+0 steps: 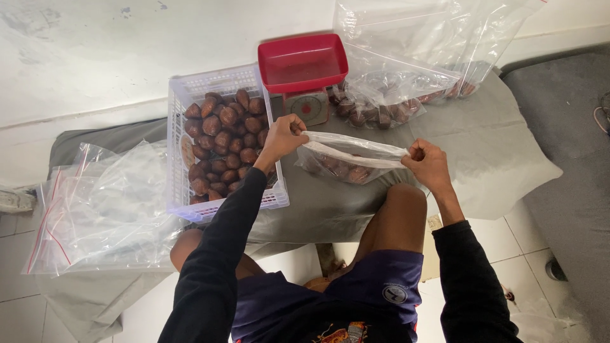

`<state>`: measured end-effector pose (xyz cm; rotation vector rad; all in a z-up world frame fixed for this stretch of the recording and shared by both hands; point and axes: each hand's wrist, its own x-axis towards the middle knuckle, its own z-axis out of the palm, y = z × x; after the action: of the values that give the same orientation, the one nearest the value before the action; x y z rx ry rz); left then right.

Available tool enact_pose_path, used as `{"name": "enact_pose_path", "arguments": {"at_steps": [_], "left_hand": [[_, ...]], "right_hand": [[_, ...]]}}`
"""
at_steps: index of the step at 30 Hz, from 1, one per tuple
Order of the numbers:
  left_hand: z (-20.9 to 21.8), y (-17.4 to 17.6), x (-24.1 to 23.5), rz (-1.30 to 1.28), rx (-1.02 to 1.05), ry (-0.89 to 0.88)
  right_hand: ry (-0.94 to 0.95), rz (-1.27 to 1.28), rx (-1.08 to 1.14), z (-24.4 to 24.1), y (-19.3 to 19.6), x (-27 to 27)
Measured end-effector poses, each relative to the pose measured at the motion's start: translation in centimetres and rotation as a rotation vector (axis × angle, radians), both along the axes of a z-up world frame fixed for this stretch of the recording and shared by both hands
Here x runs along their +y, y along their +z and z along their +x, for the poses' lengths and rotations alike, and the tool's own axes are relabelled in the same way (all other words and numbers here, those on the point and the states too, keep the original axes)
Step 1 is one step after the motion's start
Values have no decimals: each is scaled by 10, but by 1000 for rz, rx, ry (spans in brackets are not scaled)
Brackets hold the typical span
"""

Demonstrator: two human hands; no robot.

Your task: The person transfers dates from a white basket into a small plastic bag, then places the bag into a larger zip-top bag and seals it. The person uses a red weighing scale to measure the dates during the process.

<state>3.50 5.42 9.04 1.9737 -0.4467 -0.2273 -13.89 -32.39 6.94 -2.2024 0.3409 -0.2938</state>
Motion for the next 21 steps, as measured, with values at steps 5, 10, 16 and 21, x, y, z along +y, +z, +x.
{"name": "enact_pose_path", "arguments": {"at_steps": [5, 10, 16, 21], "left_hand": [[-11, 16, -9, 80, -139, 5], [-17, 32, -12, 125, -244, -10], [-17, 45, 0, 126, -272, 6], [-13, 51, 15, 165, -80, -111]], "right_hand": [[-54, -309, 20, -6, 24, 19], [-73, -501, 31, -10, 52, 39], [-41, -485, 12, -14, 78, 42], [-38, -37, 180, -15, 91, 37]]}}
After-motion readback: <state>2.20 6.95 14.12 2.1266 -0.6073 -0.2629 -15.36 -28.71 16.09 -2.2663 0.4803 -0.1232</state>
